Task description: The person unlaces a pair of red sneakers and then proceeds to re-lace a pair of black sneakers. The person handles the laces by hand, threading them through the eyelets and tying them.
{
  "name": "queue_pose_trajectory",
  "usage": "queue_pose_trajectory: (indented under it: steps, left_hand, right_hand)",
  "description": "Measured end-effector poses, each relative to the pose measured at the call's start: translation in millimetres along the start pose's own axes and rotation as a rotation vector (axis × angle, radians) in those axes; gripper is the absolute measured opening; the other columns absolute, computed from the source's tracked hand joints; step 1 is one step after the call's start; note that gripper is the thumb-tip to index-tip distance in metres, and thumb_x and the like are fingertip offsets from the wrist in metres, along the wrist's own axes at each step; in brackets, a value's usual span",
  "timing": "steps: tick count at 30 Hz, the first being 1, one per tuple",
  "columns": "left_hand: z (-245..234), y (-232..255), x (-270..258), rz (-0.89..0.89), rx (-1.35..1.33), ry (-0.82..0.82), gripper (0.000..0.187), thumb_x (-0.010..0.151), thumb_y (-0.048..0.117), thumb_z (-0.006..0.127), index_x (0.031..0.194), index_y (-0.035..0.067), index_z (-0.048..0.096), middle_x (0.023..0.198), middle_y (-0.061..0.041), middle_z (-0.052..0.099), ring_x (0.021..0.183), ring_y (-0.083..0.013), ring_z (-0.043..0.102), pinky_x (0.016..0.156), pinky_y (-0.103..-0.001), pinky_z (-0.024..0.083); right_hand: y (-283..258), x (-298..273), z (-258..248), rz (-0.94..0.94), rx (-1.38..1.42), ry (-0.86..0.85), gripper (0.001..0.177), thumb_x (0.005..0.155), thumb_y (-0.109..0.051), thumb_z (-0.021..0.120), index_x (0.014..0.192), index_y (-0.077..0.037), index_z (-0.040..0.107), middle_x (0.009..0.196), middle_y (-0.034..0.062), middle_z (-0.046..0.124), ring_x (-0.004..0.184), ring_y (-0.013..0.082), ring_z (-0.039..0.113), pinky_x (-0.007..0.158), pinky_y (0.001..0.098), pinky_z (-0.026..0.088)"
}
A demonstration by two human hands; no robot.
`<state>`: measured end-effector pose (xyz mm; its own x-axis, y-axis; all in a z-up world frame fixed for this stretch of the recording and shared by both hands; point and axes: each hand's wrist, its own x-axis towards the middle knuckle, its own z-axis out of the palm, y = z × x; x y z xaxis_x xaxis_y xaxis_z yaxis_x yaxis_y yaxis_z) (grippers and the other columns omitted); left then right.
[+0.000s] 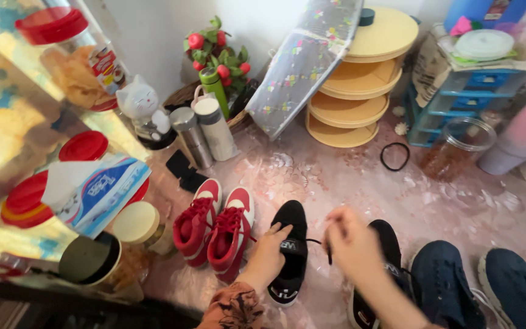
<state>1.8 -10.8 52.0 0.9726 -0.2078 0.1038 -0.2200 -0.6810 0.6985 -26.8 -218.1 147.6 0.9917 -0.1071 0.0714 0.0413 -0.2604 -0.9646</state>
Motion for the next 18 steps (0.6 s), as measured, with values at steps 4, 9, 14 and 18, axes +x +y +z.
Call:
queue_pose_trajectory:
  steps: [4,9,14,18]
  left_hand:
    - [-13.3,-13.0,-2.2,0.041,-0.067,0.015,0.079,0.065,-0.018,0.050,0.137,0.014,0.063,0.146,-0.025,0.053,0.129,-0.0432,0.055,0.107,-0.042,0.046]
    - [-31.9,-15.3,1.6,0.033,-0.050,-0.068,0.079,0.067,-0.017,0.052,0.137,0.016,0.063,0.147,-0.025,0.051,0.131,-0.0422,0.053,0.106,-0.041,0.047]
    - [-27.6,14.6,15.8,0.075,0.293,-0.227,0.083,0.065,0.004,0.081,0.143,0.013,0.055,0.149,-0.026,0.044,0.132,-0.0536,0.042,0.100,-0.058,0.039]
    - [12.3,52.1,29.4,0.433,-0.008,-0.079,0.060,0.076,0.017,0.079,0.134,0.011,0.064,0.130,-0.018,0.067,0.120,-0.0430,0.063,0.101,-0.050,0.052]
  right_hand:
    - [35.8,-11.5,49.7,0.145,-0.288,0.029,0.014,0.095,-0.015,0.062,0.107,-0.011,0.063,0.077,0.0112,0.077,0.065,0.0230,0.073,0.063,0.0348,0.054]
    - [79.1,-23.2,92.5,-0.269,-0.156,-0.010,0.034,0.085,-0.005,0.065,0.119,-0.002,0.059,0.113,0.0224,0.067,0.101,0.0371,0.068,0.082,0.0393,0.055]
    - [88.3,-25.4,94.1,-0.228,-0.194,-0.003,0.039,0.082,-0.002,0.067,0.121,-0.001,0.061,0.118,0.0238,0.068,0.106,0.0382,0.067,0.087,0.0404,0.055]
    - [81.6,-18.3,48.6,0.091,-0.150,0.145,0.034,0.085,-0.003,0.060,0.118,-0.005,0.067,0.105,0.0161,0.076,0.097,0.0291,0.075,0.085,0.0377,0.057]
